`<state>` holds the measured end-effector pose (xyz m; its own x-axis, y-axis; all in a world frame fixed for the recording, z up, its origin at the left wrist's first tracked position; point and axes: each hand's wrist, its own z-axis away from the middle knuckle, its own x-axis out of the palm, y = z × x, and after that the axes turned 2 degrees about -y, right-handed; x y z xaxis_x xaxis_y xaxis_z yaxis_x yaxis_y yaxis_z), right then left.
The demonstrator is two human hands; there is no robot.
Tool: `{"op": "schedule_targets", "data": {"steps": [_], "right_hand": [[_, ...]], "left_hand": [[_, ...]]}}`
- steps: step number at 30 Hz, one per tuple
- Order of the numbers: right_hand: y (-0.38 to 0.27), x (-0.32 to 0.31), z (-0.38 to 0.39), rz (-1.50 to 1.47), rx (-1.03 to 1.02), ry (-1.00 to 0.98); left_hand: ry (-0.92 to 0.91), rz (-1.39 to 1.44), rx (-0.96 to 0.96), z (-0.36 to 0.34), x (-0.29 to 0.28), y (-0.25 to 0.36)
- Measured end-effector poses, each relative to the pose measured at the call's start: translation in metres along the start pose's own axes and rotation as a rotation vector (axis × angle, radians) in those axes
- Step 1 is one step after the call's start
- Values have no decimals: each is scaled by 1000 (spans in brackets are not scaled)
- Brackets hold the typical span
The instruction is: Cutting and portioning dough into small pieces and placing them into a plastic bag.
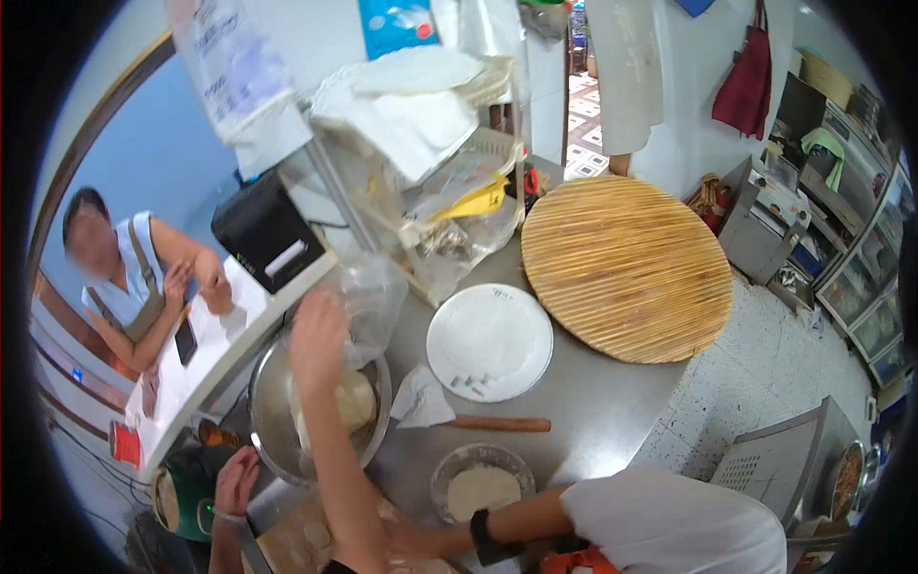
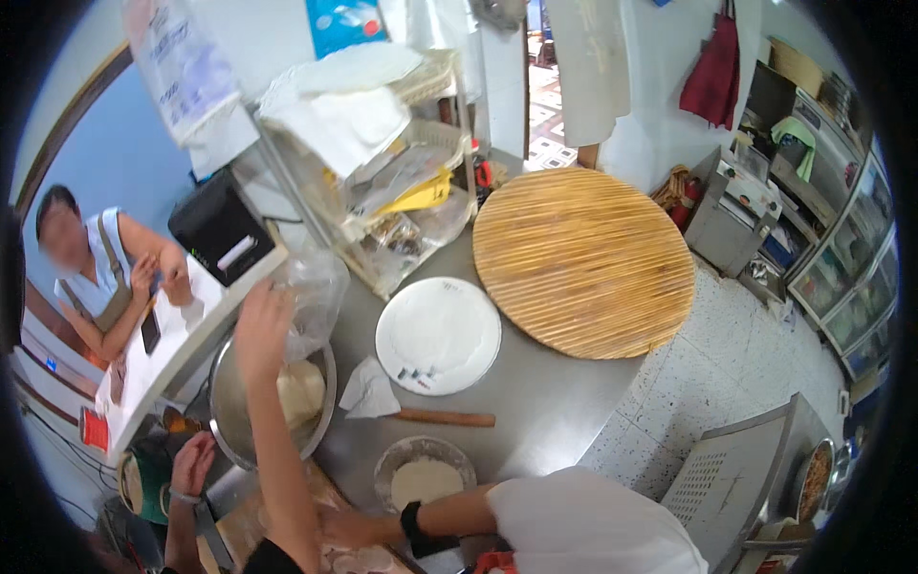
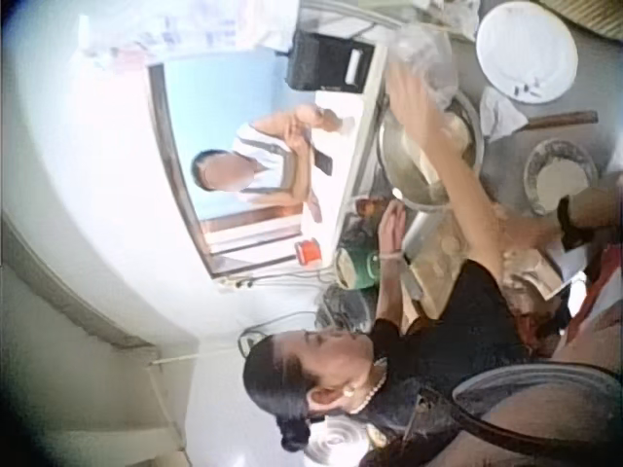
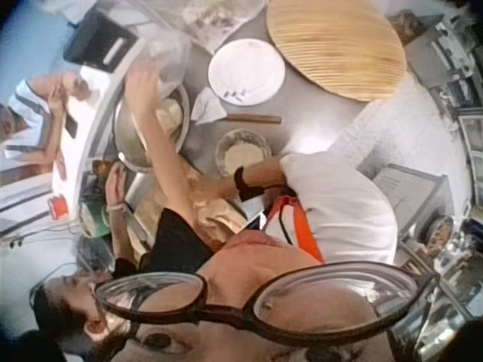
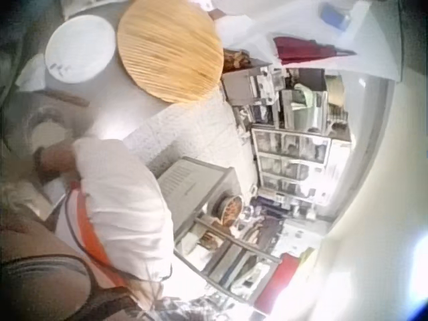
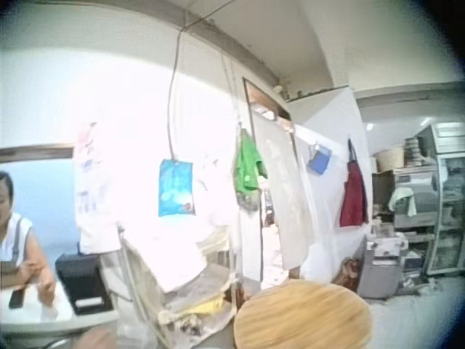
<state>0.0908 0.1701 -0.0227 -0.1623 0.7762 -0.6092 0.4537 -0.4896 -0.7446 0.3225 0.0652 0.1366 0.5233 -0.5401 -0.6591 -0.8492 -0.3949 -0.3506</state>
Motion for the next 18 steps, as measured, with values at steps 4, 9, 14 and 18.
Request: {"op": "schedule_targets", "data": {"steps": [4, 9, 14, 18], "right_hand": [[34, -192, 35, 609, -466, 196], [61, -382, 102, 108, 30, 379], [59, -529, 136, 233, 195, 426], [106, -556, 150, 1, 225, 244]], "left_hand": [[-925, 273, -616, 96, 43, -22], [-98, 247, -901, 188, -97, 305], [-34, 639, -1285, 45, -50, 327], [-137, 667, -1139, -17, 37, 289]]}}
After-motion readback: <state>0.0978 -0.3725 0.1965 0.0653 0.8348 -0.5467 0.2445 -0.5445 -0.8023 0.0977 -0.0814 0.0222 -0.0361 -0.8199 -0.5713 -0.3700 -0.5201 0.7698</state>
